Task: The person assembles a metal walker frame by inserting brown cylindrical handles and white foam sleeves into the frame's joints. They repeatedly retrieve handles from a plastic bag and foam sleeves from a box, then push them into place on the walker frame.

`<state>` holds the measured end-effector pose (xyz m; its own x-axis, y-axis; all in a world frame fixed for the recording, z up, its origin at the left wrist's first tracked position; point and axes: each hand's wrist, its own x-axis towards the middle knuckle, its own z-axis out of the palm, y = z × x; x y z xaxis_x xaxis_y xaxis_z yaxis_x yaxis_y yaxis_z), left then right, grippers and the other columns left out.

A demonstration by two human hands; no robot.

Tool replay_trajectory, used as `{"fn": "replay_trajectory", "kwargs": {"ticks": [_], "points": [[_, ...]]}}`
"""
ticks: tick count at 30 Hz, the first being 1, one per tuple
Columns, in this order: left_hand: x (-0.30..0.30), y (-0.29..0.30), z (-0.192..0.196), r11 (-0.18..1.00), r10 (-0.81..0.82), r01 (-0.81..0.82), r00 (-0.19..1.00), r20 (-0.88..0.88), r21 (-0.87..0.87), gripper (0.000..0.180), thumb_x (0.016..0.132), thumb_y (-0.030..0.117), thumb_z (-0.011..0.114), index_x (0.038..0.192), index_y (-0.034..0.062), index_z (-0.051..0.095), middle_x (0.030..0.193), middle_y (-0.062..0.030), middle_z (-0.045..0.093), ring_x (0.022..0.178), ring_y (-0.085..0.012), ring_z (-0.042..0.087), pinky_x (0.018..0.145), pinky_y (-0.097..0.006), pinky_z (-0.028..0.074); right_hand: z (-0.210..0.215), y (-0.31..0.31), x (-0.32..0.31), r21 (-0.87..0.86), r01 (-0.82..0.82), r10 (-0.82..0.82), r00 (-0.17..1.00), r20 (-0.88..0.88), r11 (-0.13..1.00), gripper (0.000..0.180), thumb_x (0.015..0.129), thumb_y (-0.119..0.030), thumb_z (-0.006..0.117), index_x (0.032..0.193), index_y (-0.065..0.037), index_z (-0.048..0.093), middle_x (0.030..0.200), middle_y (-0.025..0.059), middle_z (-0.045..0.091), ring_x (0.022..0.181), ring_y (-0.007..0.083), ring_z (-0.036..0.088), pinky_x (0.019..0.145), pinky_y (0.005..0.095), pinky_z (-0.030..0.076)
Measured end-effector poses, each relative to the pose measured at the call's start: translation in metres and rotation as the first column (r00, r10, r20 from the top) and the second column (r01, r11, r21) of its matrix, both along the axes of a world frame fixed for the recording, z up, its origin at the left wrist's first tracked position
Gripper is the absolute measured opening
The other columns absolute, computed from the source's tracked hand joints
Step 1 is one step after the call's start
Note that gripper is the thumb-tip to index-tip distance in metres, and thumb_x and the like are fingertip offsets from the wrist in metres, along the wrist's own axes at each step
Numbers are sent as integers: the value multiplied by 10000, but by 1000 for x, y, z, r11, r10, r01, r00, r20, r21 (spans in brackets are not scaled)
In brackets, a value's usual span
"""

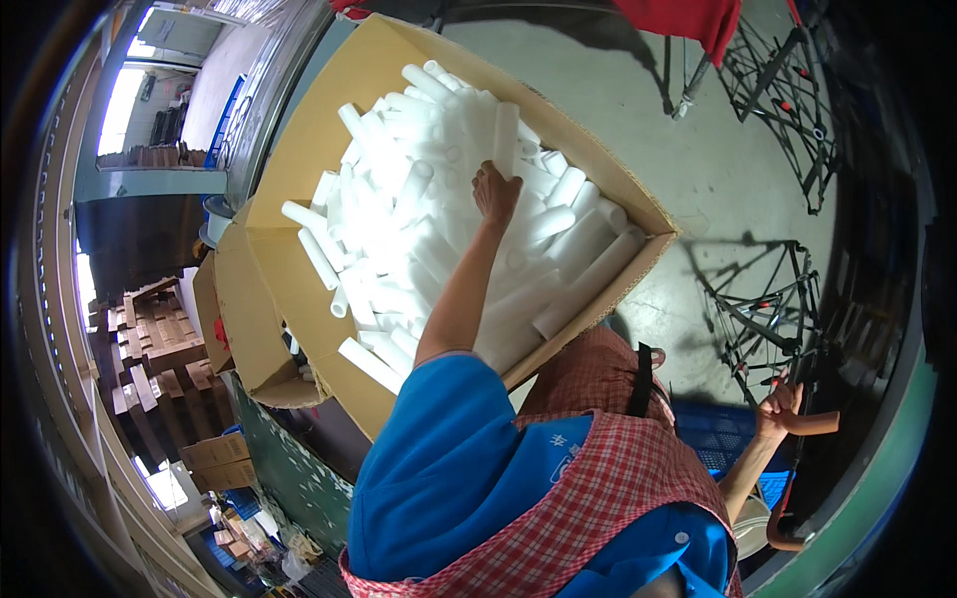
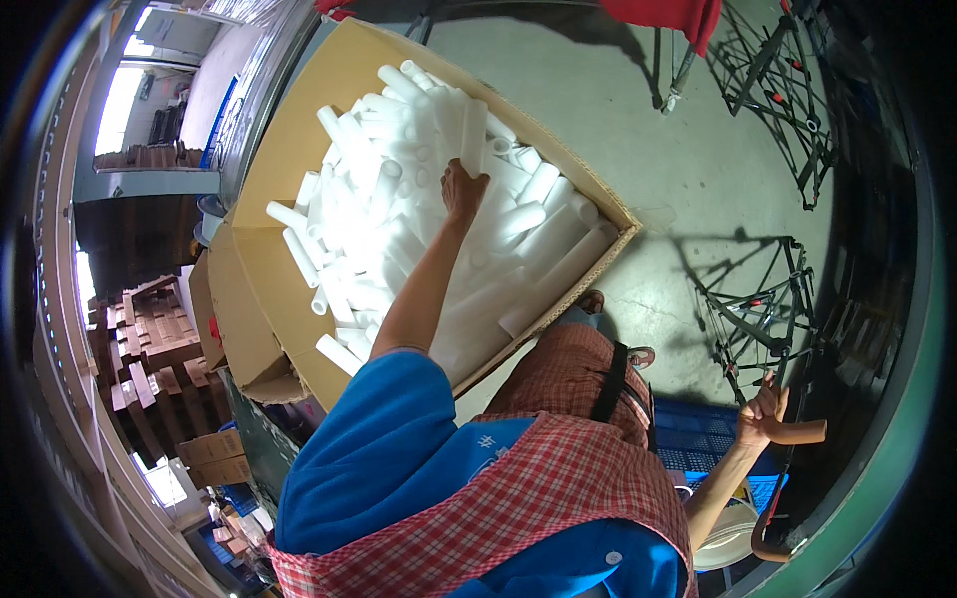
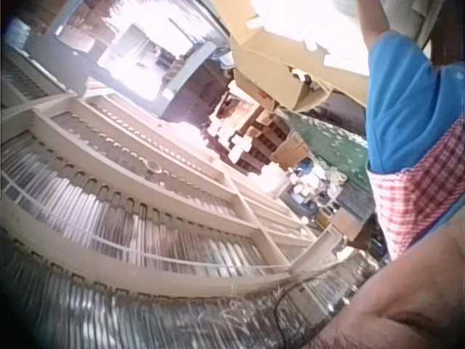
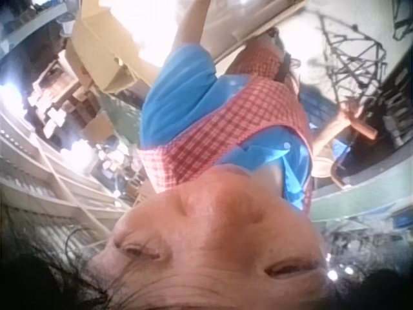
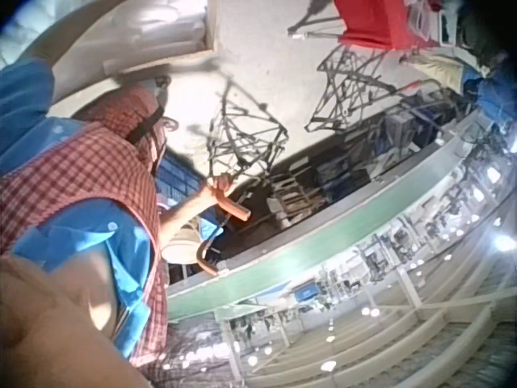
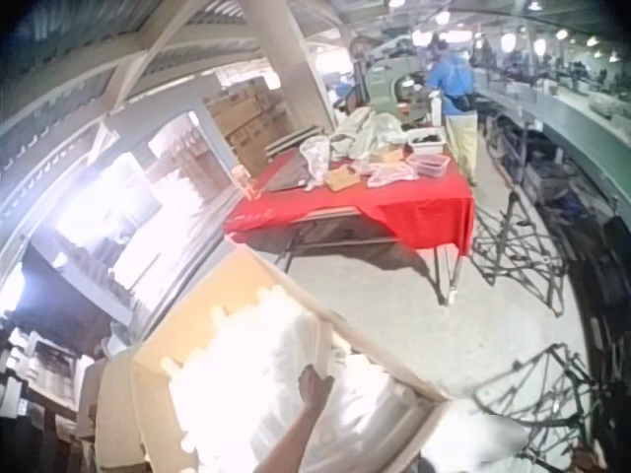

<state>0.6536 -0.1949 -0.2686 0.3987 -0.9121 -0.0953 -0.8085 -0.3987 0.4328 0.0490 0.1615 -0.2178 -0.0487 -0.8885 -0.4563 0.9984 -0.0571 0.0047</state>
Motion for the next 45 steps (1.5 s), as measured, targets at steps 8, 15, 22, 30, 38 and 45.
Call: {"fn": "replay_trajectory", "kwargs": {"ticks": [8, 15, 22, 30, 38, 45], "points": [[187, 97, 84, 881, -381, 449, 860, 338, -148, 508, 636, 262, 776, 1104, 84, 687, 1450, -232, 309, 1325, -410, 294, 1076, -494, 277, -11, 2, 1, -23, 16, -16, 1000, -19, 1000, 505, 1004, -293, 458, 1315, 98, 385, 665, -17, 403, 551, 84, 400, 510, 243, 326], [197, 11, 57, 918, -384, 397, 887, 256, -1, 577, 720, 353, 774, 1183, 42, 626, 1362, -239, 423, 1266, -405, 377, 1064, -451, 326, -16, 4, -7, -49, 11, -14, 998, -63, 999, 552, 1007, -359, 437, 1340, 78, 380, 721, -19, 378, 598, 89, 378, 546, 251, 307], [74, 30, 243, 785, -425, -421, 170, -889, -455, 426, 885, 256, 555, 1221, -5, 521, 1055, -145, 584, 966, -256, 587, 882, -389, 472, -84, 58, 51, 413, 253, -49, 895, -444, 875, 478, 959, -480, 466, 1162, -63, 583, 764, -24, 583, 617, 124, 520, 539, 251, 410], [-201, 189, 239, 281, 428, 951, -6, -904, 127, 560, 822, 420, 598, 1145, -28, 507, 1317, -286, 468, 1238, -379, 479, 1000, -443, 419, 155, -55, 168, 211, -240, 272, 257, -927, 948, 551, 926, -385, 536, 1412, -154, 415, 1197, 65, 570, 858, 129, 598, 547, 219, 483], [-323, 236, 308, -278, -19, 814, 527, -850, 511, 554, 823, 297, 641, 1267, -2, 497, 1182, -130, 579, 1061, -207, 569, 914, -335, 456, 186, 76, 114, 79, 105, 66, 120, -991, 991, 719, 754, -298, 741, 1401, -209, 441, 1112, 43, 580, 969, 177, 574, 751, 304, 525], [-447, 314, 227, -666, -182, 746, -192, -964, -23, 584, 817, 242, 680, 1338, 71, 480, 1231, -77, 561, 1157, -178, 501, 1019, -313, 357, 206, 236, 118, 150, 780, 120, 96, -988, 607, 409, 765, -207, 744, 1138, -105, 610, 1026, 36, 615, 943, 155, 587, 851, 319, 491]]}}
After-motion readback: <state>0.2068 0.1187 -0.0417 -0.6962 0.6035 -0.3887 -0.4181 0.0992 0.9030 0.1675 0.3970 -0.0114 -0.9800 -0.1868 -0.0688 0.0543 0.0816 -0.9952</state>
